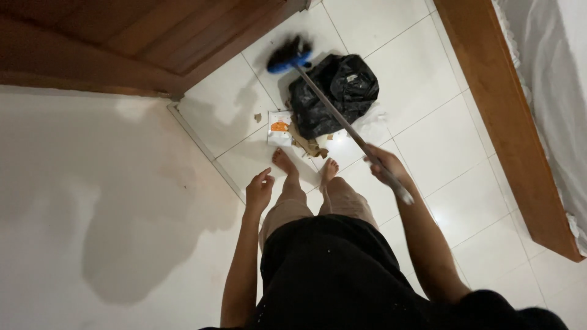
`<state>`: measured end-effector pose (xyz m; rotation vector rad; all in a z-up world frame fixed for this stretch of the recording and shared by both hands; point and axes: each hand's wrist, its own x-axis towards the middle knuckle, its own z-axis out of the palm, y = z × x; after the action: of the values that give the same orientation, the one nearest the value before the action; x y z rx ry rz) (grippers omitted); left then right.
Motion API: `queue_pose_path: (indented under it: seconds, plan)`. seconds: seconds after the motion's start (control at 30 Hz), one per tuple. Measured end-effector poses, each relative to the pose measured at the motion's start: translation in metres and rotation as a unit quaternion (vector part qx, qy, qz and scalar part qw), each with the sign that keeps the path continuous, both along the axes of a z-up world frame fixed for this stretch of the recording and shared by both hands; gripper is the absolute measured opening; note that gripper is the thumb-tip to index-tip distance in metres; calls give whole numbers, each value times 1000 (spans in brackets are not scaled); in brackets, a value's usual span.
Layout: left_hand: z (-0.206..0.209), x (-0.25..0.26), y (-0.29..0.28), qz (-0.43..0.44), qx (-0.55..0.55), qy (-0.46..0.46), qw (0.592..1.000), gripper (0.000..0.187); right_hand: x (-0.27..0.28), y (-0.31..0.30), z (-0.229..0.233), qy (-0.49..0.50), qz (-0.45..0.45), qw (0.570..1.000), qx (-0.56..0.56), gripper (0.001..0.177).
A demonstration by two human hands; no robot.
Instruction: Sweep debris off the floor and pick up larger pieces into a trash bag.
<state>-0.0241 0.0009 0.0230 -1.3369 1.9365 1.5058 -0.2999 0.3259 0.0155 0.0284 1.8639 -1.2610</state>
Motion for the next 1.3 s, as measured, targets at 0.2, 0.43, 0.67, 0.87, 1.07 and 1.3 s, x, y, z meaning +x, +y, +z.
queue_pose_path:
  seconds: [0.2, 0.43, 0.67, 0.87, 1.07, 1.3]
  plan:
    - [-10, 22, 9, 38, 14, -16, 999, 51, -45, -161, -66, -259, -185, 947, -37, 25]
    - [-4, 48, 18, 45, 27, -65, 996, 51, 38, -62, -60, -253, -193, 943, 95, 42]
    - [-5, 9, 18, -24, 32, 4, 999, 52, 69, -7, 49, -191, -30, 971, 142, 49]
    - [-18, -19, 38, -136, 15, 53, 989, 50, 71, -63, 60, -191, 45, 972, 128, 47]
    - [-51, -16, 55, -169, 18, 89, 981, 52, 88, -91, -50, -67, 223, 969, 86, 46]
    - [-42, -34, 72, -229, 22, 64, 971, 62, 60, -94, 94, -20, 263, 944, 198, 50]
